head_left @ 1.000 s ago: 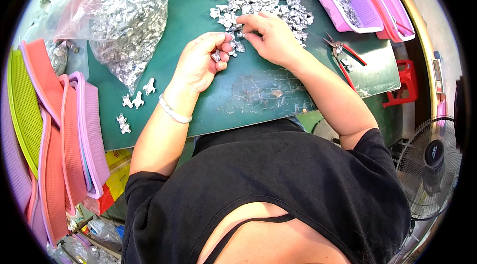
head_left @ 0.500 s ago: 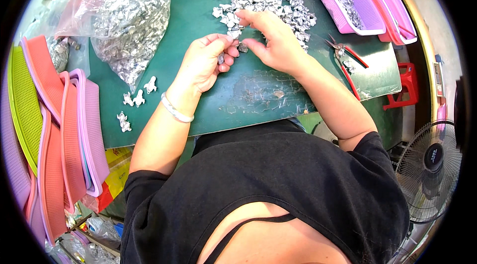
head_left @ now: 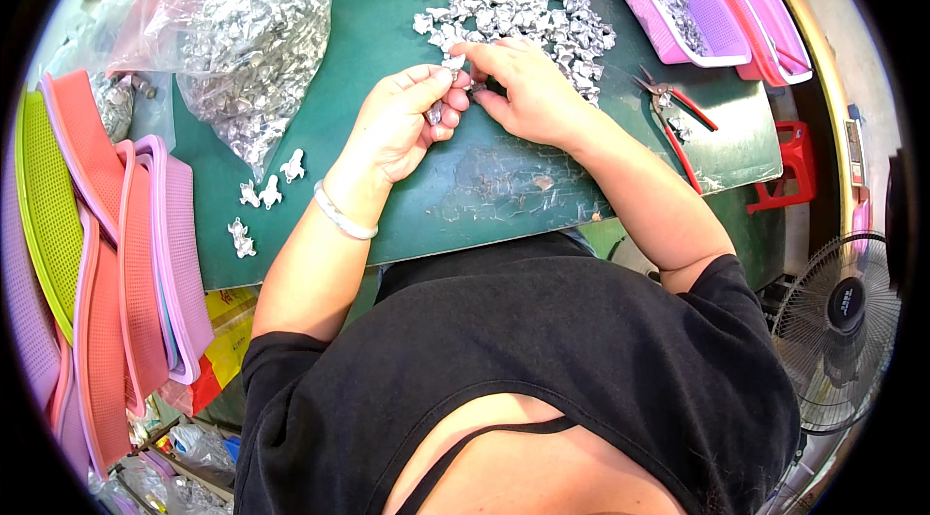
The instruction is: The person repeatedly picks small silver metal pieces from a green table and joins them by hand. The assembled pieces are placed into a purple tray while additional parts remain in a plastic bag and on the table.
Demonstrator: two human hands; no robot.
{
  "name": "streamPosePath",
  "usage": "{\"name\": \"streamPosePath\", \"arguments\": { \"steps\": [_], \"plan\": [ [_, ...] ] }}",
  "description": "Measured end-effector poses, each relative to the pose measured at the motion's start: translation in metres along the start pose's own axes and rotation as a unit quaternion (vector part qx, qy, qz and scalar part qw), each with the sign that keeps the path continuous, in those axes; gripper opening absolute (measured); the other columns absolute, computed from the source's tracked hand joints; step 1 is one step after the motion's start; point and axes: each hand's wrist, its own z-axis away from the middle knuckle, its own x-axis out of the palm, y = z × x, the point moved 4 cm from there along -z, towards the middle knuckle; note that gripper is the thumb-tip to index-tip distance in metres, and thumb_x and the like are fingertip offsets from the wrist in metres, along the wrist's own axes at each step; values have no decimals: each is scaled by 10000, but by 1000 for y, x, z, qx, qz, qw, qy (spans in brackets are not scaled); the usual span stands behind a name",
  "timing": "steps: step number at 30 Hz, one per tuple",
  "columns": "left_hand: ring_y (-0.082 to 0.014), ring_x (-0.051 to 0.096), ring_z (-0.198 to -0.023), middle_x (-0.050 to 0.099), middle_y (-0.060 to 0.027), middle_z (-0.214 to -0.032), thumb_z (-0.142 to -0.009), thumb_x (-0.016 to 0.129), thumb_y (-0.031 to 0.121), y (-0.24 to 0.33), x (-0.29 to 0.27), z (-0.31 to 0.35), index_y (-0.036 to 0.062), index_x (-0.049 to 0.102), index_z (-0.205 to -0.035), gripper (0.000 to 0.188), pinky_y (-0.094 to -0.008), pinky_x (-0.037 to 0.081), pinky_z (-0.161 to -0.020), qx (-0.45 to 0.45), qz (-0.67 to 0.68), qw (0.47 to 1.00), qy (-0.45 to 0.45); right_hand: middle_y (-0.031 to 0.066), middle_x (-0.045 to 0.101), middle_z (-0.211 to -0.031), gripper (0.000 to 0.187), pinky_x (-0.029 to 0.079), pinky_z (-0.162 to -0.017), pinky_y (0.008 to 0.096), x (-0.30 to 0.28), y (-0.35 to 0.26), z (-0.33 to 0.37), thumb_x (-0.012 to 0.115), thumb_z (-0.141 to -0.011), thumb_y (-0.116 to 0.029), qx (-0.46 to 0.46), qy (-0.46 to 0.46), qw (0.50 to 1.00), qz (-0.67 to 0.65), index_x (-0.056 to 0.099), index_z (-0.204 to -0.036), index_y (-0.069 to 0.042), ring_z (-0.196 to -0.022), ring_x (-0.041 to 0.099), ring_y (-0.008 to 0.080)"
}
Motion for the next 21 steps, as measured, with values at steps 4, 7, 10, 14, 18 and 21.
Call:
{"name": "streamPosePath", "arguments": {
  "steps": [4, 7, 10, 14, 18, 21],
  "plan": [
    [-110, 553, -603, 589, -68, -746, -873, 489, 108, 1, -1, -2, -9, 553, -901, 135, -200, 456, -510, 20, 7, 1000, -1, 55, 552, -749, 459, 407, -712, 349, -1, 2, 1, 556, -693, 15, -8, 35, 999, -11, 496, -1142, -61, -745, 543, 239],
    [-166, 579, -695, 591, -113, -839, -827, 451, 43, 6, -1, -1, -14, 531, -938, 148, -237, 485, -583, 37, 13, 998, 47, 59, 533, -715, 452, 427, -644, 331, 0, 8, 0, 545, -690, 33, 14, 18, 998, -54, 497, -1131, -51, -669, 536, 235],
    [-216, 590, -752, 580, -154, -899, -742, 426, -4, 9, -5, -1, -32, 509, -960, 234, -276, 502, -644, 57, 52, 997, 15, 60, 526, -697, 439, 434, -602, 321, -3, 9, 0, 551, -694, 29, 43, 24, 993, -105, 496, -1124, -36, -611, 524, 231],
    [-215, 581, -744, 580, -143, -878, -743, 438, 21, 10, -7, -1, -35, 518, -970, 248, -283, 493, -626, 59, 43, 997, 32, 57, 544, -745, 444, 431, -676, 335, -6, 9, 0, 574, -702, 4, 43, 40, 995, -85, 491, -1135, -49, -708, 535, 229],
    [-172, 544, -679, 572, -85, -789, -803, 488, 98, 8, -13, -3, -13, 552, -937, 185, -253, 453, -560, 46, 48, 998, 18, 78, 574, -824, 434, 395, -764, 367, -3, 5, -2, 594, -704, -56, 12, 58, 998, 38, 493, -1126, -52, -814, 532, 256],
    [-143, 514, -636, 555, -53, -738, -829, 509, 141, 6, -11, -2, 2, 566, -916, 173, -228, 423, -523, 48, 26, 998, 41, 89, 588, -858, 428, 369, -803, 378, 2, 6, -3, 598, -707, -87, 30, 33, 997, 69, 494, -1121, -48, -856, 529, 266]
  ]
}}
